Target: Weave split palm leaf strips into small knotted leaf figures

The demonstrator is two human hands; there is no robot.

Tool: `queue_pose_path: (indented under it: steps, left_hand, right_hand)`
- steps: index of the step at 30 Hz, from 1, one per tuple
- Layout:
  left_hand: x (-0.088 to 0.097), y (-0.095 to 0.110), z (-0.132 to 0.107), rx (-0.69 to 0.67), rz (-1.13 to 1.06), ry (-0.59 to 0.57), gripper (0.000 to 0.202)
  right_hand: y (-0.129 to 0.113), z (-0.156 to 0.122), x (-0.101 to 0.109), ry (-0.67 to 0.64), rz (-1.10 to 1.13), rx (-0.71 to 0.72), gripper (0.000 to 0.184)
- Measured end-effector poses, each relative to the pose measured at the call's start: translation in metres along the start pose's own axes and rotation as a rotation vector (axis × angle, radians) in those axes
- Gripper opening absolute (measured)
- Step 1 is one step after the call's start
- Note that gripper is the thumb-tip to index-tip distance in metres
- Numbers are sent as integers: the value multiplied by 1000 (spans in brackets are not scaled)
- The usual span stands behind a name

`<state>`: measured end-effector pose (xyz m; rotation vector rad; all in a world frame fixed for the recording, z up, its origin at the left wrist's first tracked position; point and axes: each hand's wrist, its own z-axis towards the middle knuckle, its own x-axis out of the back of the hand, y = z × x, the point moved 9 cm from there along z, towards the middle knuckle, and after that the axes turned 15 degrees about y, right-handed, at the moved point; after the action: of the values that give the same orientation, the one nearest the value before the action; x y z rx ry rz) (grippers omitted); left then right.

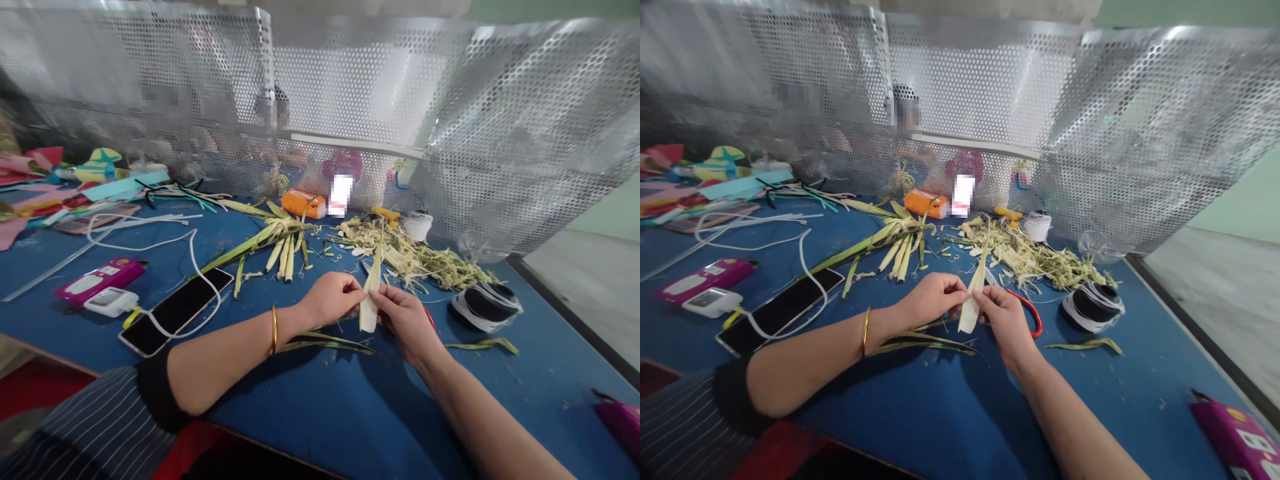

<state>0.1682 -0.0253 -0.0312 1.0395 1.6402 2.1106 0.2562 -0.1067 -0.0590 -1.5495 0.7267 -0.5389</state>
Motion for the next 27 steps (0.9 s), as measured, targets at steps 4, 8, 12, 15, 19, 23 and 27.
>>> queue_pose_path:
  steps: [4,8,12,15,19,23,27]
  left_hand:
    - [-2,-4,0,90,-125,-2,13]
    - [0,-4,-2,117,-110,48,12]
    - [-3,-9,-3,143,-121,67,12]
    - [-3,-9,-3,108,-93,80,13]
    - [-2,-6,-2,20,-34,104,13]
    - [-6,-8,-3,37,-63,82,12]
    - [-10,-11,-5,103,-142,77,13]
  right_hand:
    - [2,-2,-1,-15,29,-56,33]
    - [7,-2,-2,-13,34,-91,33]
    - [13,0,1,23,43,-120,36]
    - [14,1,1,20,48,-120,35]
    - [15,1,1,29,68,-119,34]
    - [13,0,-1,15,115,-103,32]
    - [13,0,-3,2,130,-110,30]
